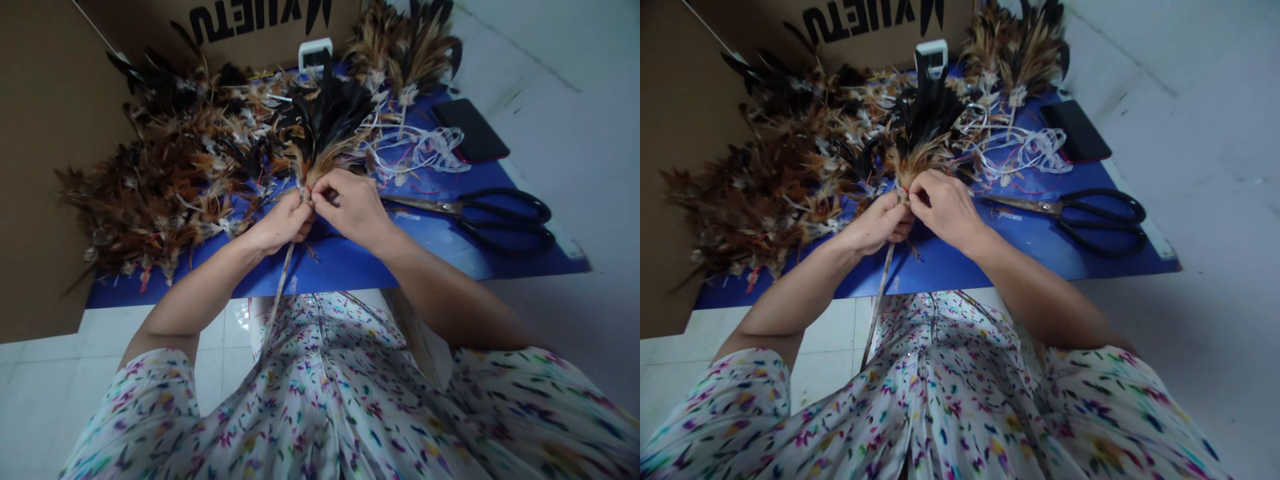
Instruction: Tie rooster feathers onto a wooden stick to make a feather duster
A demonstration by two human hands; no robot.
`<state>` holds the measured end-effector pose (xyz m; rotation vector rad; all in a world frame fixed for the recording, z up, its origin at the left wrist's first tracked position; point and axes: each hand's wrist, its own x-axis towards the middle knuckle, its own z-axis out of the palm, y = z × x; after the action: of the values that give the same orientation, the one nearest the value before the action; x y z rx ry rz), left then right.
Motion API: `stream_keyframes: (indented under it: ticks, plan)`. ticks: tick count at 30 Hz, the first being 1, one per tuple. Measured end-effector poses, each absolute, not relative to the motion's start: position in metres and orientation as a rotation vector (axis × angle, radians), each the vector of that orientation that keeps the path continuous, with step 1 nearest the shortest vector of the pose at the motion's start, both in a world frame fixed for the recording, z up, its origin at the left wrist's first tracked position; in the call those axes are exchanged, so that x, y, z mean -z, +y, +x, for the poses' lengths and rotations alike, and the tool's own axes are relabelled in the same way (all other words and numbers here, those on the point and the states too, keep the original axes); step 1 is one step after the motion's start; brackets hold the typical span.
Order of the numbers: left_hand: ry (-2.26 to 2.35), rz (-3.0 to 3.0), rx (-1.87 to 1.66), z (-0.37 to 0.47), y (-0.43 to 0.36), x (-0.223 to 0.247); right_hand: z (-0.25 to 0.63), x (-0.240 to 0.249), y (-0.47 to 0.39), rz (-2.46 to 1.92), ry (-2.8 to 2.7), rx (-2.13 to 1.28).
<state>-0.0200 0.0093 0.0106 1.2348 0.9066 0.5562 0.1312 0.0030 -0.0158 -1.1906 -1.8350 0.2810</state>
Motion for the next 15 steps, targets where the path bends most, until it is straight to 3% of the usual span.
stream_keyframes:
  ticks: [15]
  plan:
    - [0.885,1.161,-0.534,-0.0241,0.0083,-0.0148,0.1303,0.0151,-0.0002,-1.166,-1.749,-0.434]
